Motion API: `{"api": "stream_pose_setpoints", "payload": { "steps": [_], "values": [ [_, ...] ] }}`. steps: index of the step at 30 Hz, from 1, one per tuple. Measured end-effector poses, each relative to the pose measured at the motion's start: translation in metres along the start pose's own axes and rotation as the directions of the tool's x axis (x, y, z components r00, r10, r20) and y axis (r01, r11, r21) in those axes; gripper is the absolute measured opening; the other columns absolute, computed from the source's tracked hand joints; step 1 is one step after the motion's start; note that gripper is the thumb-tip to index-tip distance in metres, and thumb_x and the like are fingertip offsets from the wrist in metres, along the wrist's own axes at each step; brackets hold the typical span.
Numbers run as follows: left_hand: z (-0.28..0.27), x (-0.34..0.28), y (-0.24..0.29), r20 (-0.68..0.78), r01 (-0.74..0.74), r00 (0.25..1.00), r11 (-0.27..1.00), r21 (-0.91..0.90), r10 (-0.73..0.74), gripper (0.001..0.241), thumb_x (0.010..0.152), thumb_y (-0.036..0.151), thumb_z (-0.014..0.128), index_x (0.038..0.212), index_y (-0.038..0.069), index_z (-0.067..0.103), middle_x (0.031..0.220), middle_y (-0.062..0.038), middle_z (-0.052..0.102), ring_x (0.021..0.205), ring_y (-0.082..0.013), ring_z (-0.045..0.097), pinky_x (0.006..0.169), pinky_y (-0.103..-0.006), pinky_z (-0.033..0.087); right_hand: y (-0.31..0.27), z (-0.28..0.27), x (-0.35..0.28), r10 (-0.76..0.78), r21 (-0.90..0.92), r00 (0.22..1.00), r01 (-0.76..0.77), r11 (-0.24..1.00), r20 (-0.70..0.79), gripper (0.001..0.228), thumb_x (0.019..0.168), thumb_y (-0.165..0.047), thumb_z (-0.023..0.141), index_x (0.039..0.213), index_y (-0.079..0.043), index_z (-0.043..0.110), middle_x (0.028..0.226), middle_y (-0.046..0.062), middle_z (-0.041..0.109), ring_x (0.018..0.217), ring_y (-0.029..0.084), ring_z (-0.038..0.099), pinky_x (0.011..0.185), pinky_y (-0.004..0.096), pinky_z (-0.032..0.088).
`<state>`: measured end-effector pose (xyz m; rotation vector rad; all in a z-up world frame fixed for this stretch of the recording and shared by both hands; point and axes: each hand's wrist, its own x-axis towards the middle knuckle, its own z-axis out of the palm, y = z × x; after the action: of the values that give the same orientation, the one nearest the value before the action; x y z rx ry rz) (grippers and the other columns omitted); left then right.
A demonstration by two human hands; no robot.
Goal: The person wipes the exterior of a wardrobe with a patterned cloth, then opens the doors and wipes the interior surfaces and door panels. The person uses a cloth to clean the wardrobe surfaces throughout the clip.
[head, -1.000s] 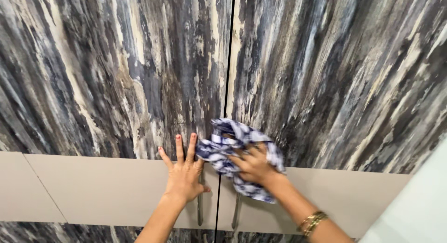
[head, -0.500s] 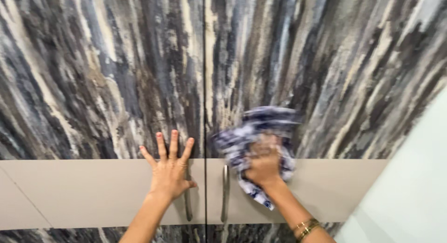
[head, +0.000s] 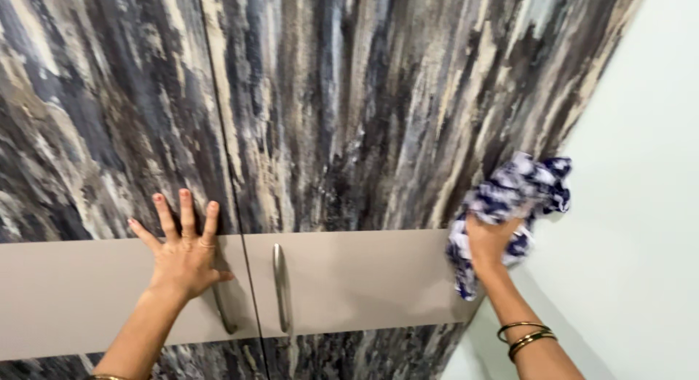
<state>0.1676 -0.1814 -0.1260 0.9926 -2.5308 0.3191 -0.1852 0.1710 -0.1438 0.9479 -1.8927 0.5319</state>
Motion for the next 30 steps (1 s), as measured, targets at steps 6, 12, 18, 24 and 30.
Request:
{"api": "stream_pose_setpoints", "payload": {
  "steps": [6, 12, 18, 24, 30],
  "values": [
    [0.0, -0.01, 0.068, -0.344, 0.068, 0.923, 0.95, -0.303, -0.175, 0.113, 0.07, 0.009, 0.072, 0.163, 0.007, 0.008, 0.172, -0.03, -0.018, 0.155, -0.059, -0.019, 0.107, -0.0911, -0.001, -0.02, 0.0, 0.068, -0.472, 0.079, 0.859, 0.466, 0.881, 0.2, 0.06, 0.065, -0.026, 0.071, 0.123, -0.015, 0.062, 0.144, 0.024, 0.051, 0.149, 0.045, 0.023, 0.124, 0.059, 0.01],
    [-0.029, -0.015, 0.122, -0.292, 0.109, 0.921, 0.889, -0.444, -0.259, 0.113, 0.067, 0.014, 0.077, 0.158, 0.013, 0.01, 0.17, -0.023, -0.018, 0.154, -0.0518, -0.021, 0.11, -0.0866, -0.001, 0.07, -0.019, 0.081, -0.074, 0.056, 0.994, 0.078, 0.995, -0.081, 0.099, 0.076, -0.045, 0.079, 0.152, 0.002, 0.037, 0.157, 0.029, 0.034, 0.148, 0.046, 0.027, 0.122, 0.058, 0.018],
    [-0.048, -0.013, 0.173, -0.367, -0.13, 0.93, 0.929, -0.346, -0.007, 0.127, 0.061, 0.033, 0.086, 0.16, 0.027, 0.007, 0.168, -0.015, -0.018, 0.153, -0.0449, -0.019, 0.113, -0.0848, 0.0, 0.11, 0.042, 0.01, 0.191, 0.242, 0.936, -0.12, 0.963, -0.295, 0.116, 0.074, -0.034, 0.079, 0.158, 0.013, 0.015, 0.163, 0.037, 0.019, 0.15, 0.054, 0.022, 0.127, 0.058, 0.023],
    [-0.04, -0.013, 0.232, -0.129, -0.28, 0.956, 0.952, -0.122, 0.265, 0.133, 0.059, 0.052, 0.091, 0.158, 0.04, 0.003, 0.167, -0.015, -0.015, 0.15, -0.052, -0.015, 0.109, -0.0853, 0.003, 0.081, 0.057, -0.137, 0.059, -0.232, 0.943, 0.02, 0.972, 0.328, 0.068, 0.084, -0.043, 0.067, 0.145, -0.018, 0.048, 0.158, 0.028, 0.03, 0.148, 0.053, 0.022, 0.125, 0.066, 0.014],
    [-0.008, -0.011, 0.253, -0.049, -0.224, 0.974, 0.971, -0.084, 0.22, 0.138, 0.058, 0.056, 0.091, 0.161, 0.036, 0.001, 0.169, -0.017, -0.011, 0.149, -0.0577, -0.013, 0.107, -0.0886, 0.002, 0.088, 0.057, -0.107, 0.116, 0.077, 0.992, -0.12, 0.99, 0.046, 0.087, 0.088, -0.042, 0.066, 0.157, 0.0, 0.032, 0.158, 0.037, 0.024, 0.147, 0.056, 0.02, 0.123, 0.065, 0.012]
  ]
}}
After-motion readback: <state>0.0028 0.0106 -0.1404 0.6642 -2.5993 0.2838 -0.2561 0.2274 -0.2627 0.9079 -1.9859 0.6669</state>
